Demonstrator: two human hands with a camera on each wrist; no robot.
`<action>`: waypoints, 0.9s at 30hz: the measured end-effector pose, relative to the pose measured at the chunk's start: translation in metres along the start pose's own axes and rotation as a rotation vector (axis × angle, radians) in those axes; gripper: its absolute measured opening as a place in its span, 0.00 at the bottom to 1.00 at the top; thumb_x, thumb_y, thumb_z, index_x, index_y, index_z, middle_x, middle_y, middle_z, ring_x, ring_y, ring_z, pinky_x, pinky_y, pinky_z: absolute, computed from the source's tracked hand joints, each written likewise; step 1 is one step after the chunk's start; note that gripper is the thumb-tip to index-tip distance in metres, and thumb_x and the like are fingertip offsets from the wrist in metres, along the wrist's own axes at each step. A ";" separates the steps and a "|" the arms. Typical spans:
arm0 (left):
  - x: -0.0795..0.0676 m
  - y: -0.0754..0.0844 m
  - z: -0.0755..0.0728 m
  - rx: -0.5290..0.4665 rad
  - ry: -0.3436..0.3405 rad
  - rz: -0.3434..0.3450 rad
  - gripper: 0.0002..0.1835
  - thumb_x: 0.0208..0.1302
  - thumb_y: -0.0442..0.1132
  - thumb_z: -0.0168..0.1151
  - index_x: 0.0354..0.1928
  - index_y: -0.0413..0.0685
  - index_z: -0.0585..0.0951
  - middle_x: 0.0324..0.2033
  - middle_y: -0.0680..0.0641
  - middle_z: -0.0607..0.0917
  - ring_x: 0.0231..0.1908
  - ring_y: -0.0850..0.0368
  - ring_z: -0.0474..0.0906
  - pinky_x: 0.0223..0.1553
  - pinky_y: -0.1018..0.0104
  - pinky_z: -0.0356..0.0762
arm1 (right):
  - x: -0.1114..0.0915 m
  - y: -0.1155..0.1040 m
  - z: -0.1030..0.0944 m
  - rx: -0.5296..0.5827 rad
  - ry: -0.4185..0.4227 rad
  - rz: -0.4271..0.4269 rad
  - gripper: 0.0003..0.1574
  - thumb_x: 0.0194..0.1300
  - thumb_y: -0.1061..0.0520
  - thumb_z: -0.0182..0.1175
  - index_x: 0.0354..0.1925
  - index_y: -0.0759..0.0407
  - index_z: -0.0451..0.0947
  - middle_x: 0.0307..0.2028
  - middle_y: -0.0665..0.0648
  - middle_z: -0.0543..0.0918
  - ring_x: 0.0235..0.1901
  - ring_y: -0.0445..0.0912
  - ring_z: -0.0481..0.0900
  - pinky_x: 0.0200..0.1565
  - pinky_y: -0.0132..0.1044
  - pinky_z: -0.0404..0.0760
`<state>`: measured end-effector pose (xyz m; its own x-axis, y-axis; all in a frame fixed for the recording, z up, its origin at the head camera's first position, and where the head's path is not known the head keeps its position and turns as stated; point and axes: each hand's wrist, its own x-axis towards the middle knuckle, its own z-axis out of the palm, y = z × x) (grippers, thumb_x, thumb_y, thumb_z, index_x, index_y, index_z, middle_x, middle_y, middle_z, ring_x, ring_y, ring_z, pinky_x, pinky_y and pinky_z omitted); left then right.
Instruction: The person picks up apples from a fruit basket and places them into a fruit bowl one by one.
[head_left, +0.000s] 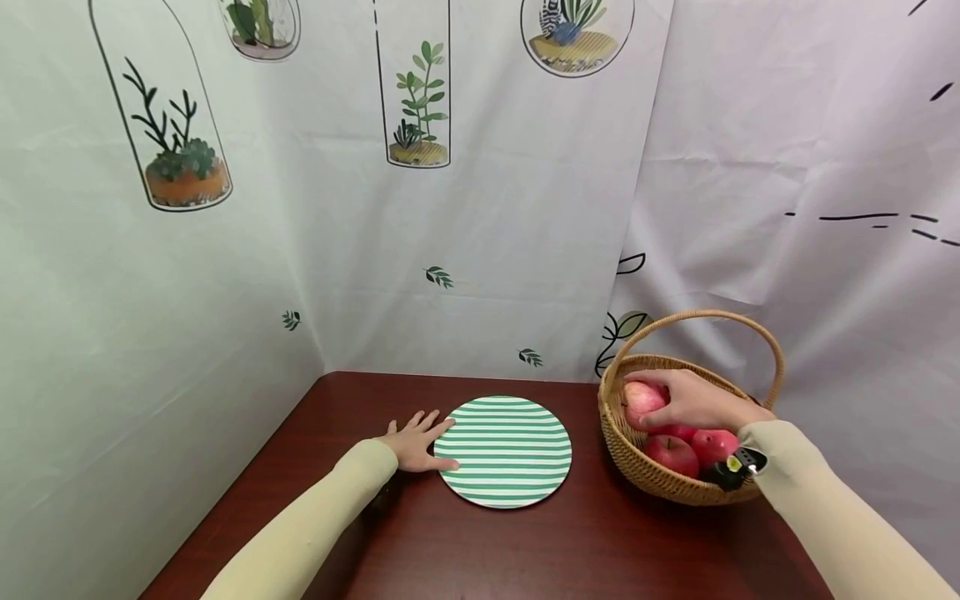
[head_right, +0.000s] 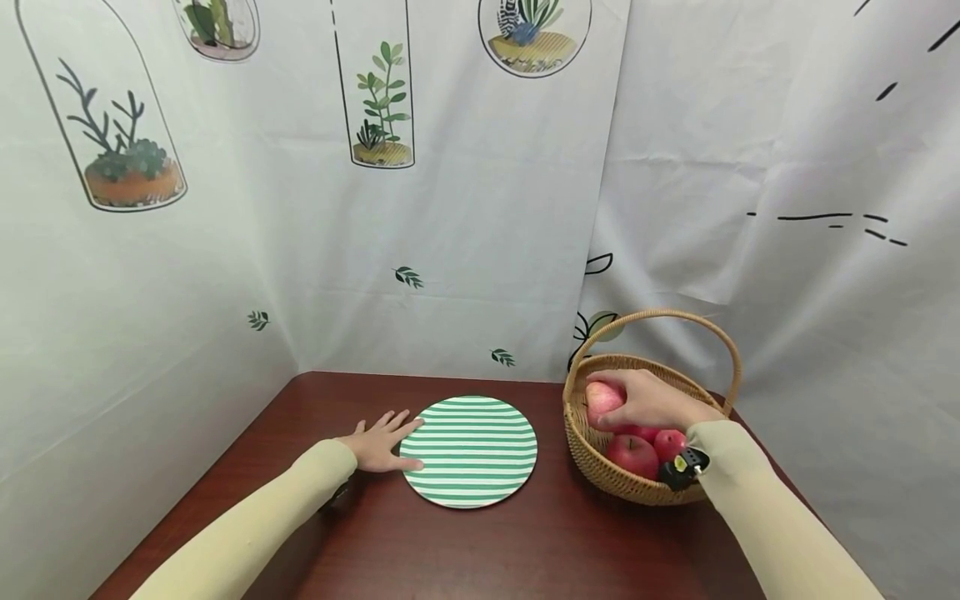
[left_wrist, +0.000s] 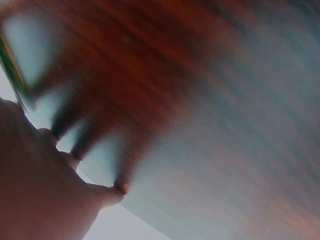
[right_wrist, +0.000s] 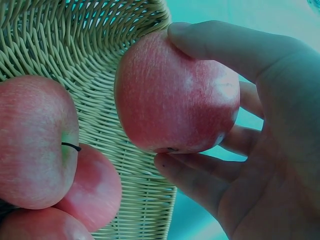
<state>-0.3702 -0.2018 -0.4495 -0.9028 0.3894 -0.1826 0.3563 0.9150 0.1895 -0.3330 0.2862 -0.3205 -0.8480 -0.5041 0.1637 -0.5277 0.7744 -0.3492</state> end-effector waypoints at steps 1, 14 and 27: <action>0.000 0.000 0.001 -0.001 -0.001 0.000 0.54 0.57 0.82 0.49 0.81 0.67 0.51 0.81 0.47 0.47 0.80 0.40 0.41 0.69 0.24 0.40 | -0.001 -0.001 0.000 -0.002 -0.001 0.004 0.44 0.53 0.41 0.76 0.66 0.48 0.75 0.49 0.49 0.83 0.44 0.42 0.79 0.46 0.37 0.79; 0.004 -0.003 0.004 -0.028 0.012 0.009 0.55 0.55 0.83 0.50 0.80 0.69 0.52 0.81 0.47 0.48 0.79 0.40 0.41 0.69 0.24 0.39 | -0.011 -0.010 -0.006 -0.024 0.003 0.032 0.47 0.52 0.41 0.77 0.67 0.51 0.74 0.54 0.52 0.82 0.46 0.45 0.79 0.45 0.38 0.80; 0.003 -0.002 0.003 -0.026 0.016 0.002 0.53 0.56 0.82 0.51 0.80 0.70 0.52 0.81 0.47 0.48 0.80 0.40 0.41 0.69 0.24 0.40 | -0.018 -0.021 -0.011 -0.035 0.012 0.012 0.45 0.54 0.39 0.76 0.66 0.50 0.75 0.53 0.48 0.82 0.47 0.44 0.79 0.45 0.36 0.81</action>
<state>-0.3727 -0.2026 -0.4531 -0.9058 0.3895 -0.1665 0.3522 0.9109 0.2149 -0.3072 0.2836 -0.3061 -0.8546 -0.4905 0.1708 -0.5189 0.7932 -0.3187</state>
